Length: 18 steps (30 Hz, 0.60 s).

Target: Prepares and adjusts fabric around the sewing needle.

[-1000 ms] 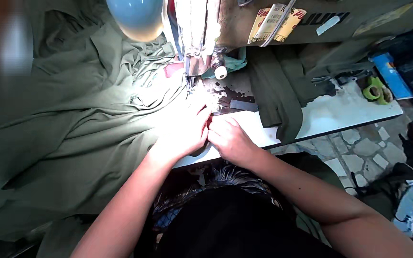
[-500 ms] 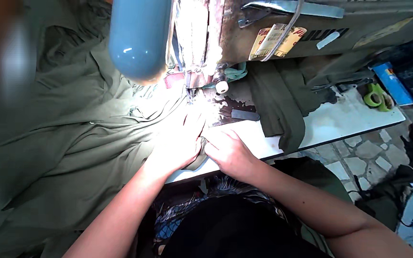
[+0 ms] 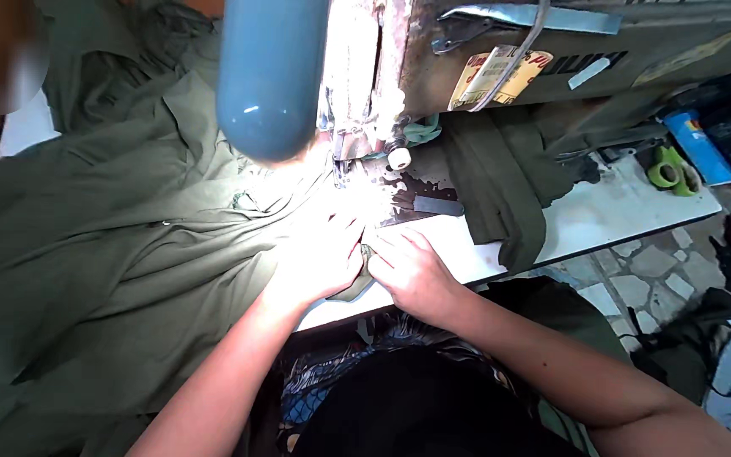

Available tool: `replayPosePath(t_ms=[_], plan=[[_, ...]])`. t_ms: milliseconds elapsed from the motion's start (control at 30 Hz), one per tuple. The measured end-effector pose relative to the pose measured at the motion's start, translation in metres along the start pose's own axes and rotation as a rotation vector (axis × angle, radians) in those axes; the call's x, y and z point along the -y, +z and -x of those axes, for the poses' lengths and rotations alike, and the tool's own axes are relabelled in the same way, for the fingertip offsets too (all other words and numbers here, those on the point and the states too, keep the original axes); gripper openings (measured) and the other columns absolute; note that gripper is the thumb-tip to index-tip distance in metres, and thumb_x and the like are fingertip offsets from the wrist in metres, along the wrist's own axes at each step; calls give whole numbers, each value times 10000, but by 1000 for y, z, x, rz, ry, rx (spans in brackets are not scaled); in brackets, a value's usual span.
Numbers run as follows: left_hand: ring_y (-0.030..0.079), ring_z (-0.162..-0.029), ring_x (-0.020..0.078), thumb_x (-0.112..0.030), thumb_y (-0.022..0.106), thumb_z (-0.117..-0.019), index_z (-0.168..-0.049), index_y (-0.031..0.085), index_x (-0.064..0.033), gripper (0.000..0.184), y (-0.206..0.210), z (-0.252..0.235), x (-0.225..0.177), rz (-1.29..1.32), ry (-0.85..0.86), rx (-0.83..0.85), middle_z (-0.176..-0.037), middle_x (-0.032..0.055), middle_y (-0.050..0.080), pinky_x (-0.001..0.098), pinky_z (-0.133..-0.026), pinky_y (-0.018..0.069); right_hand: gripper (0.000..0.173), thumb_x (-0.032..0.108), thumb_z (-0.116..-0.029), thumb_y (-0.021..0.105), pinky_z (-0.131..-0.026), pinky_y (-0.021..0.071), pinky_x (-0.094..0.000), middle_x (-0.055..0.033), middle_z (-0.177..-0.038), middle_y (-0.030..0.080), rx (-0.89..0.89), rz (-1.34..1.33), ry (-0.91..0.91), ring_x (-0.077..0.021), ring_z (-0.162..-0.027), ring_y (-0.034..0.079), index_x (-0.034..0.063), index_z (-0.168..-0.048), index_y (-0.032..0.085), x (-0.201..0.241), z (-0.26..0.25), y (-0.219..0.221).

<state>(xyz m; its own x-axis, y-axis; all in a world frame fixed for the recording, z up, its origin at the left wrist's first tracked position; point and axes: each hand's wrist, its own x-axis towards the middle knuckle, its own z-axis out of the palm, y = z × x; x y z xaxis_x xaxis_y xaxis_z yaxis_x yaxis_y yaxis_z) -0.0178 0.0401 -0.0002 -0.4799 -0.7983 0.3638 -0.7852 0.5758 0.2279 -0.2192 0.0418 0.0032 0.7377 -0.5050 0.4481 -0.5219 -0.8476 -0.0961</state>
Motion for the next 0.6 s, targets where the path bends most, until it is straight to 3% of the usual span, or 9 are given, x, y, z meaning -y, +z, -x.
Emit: replayPosePath(t_ms=[267, 433, 533, 600], plan=[[603, -1223, 355, -227, 444, -918, -1204, 727, -4, 461, -4, -8, 5, -20, -43, 54, -1268, 161, 686, 520, -1032, 432, 159, 35, -904, 567, -979, 512, -533, -149, -1171, 744, -24, -13, 21, -322, -1172, 684, 67, -871, 719, -7, -7, 9], [666, -1131, 397, -181, 482, -901, -1200, 717, 49, 445, -1, -16, 13, 25, -32, -28, -1232, 230, 687, 551, -907, 521, 175, 26, -882, 587, -1014, 486, -532, -142, -1148, 748, -46, -6, 2, -325, -1171, 679, 75, -925, 749, -17, -15, 13], [667, -1100, 407, -203, 487, -913, -1227, 713, 30, 452, 0, -21, 18, -5, -66, -14, -1198, 241, 682, 575, -892, 510, 179, 21, -883, 605, -1036, 470, -550, -137, -1105, 749, -38, -29, 19, -326, -1159, 676, 73, -953, 761, -23, -23, 15], [653, -1104, 407, -229, 483, -921, -1239, 711, 14, 460, -1, -25, 21, -55, -78, -6, -1172, 239, 678, 576, -908, 495, 214, 24, -896, 597, -1049, 460, -540, -134, -1162, 742, -22, -34, 29, -323, -1199, 658, 72, -1018, 766, -26, -26, 16]])
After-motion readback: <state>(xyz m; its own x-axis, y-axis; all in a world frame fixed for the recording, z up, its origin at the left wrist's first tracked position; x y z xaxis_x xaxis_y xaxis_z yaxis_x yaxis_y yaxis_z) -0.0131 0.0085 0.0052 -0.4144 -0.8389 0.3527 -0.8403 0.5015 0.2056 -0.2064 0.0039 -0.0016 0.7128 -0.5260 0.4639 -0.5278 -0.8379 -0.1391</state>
